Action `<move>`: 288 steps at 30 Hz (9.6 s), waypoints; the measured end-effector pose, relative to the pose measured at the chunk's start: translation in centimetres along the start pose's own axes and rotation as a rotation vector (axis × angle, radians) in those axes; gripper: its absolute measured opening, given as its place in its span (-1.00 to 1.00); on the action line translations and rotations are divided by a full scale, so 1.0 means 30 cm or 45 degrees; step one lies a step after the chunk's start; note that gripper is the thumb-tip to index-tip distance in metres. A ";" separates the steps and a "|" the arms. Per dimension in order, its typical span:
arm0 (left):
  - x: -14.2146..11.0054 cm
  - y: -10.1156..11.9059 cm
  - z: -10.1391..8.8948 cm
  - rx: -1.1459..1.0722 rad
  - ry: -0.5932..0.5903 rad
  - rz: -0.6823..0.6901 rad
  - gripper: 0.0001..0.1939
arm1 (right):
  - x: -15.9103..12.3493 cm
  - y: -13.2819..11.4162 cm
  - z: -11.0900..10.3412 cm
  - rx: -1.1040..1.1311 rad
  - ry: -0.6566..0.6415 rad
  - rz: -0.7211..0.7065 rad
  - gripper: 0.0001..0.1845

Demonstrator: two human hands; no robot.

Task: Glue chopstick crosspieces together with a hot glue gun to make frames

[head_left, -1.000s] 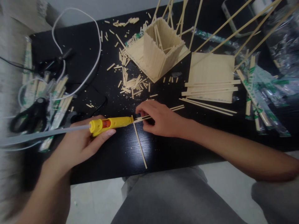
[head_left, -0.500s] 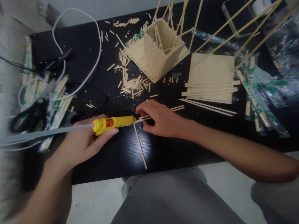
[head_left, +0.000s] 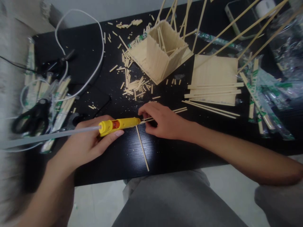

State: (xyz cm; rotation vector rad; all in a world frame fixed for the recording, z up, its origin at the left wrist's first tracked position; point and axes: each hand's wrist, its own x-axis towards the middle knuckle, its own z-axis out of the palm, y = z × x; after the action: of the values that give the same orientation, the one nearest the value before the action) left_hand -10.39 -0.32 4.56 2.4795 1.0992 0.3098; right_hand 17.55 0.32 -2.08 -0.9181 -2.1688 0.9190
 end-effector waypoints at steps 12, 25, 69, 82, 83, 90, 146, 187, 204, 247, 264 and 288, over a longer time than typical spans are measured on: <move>-0.057 -0.024 -0.024 -0.043 -0.018 -0.118 -0.76 | -0.001 -0.003 0.001 0.001 -0.020 0.038 -0.67; -0.039 -0.013 -0.021 0.044 0.003 -0.023 -0.61 | -0.002 -0.001 -0.001 -0.010 -0.017 0.025 -0.67; -0.019 -0.008 0.005 0.019 0.062 0.091 -0.75 | -0.001 0.003 0.000 -0.006 -0.011 0.005 -0.64; -0.054 -0.019 -0.037 -0.017 -0.020 -0.056 -0.74 | -0.001 0.000 -0.004 0.002 -0.028 0.031 -0.64; -0.056 -0.020 -0.038 -0.043 -0.004 -0.082 -0.75 | -0.001 -0.001 -0.003 0.000 -0.029 0.034 -0.64; -0.023 -0.010 -0.016 -0.036 0.016 -0.038 -0.74 | -0.004 0.000 0.001 -0.013 -0.020 0.033 -0.61; -0.076 -0.033 -0.022 -0.072 -0.016 -0.070 -0.81 | -0.001 0.004 0.001 -0.016 -0.043 0.047 -0.62; -0.100 -0.027 0.006 0.158 0.203 -0.239 -0.78 | -0.001 0.006 0.005 -0.034 -0.025 0.021 -0.62; -0.078 0.025 0.095 0.359 0.336 -0.280 -0.58 | -0.007 0.011 0.006 -0.048 -0.008 -0.046 -0.70; -0.019 0.083 0.197 0.186 0.282 0.042 -0.61 | -0.001 -0.003 -0.004 -0.029 -0.019 -0.013 -0.76; -0.034 0.071 0.196 0.270 0.232 0.078 -0.39 | -0.007 0.001 0.005 -0.095 0.013 -0.132 -0.78; -0.024 0.069 0.207 0.298 0.237 0.064 -0.42 | 0.000 0.004 0.002 -0.048 0.006 -0.050 -0.80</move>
State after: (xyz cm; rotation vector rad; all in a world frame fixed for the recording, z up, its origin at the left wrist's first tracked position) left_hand -7.29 -3.82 -0.08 2.7331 1.2092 0.4582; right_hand 17.56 0.37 -2.20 -0.8914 -2.1992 0.8590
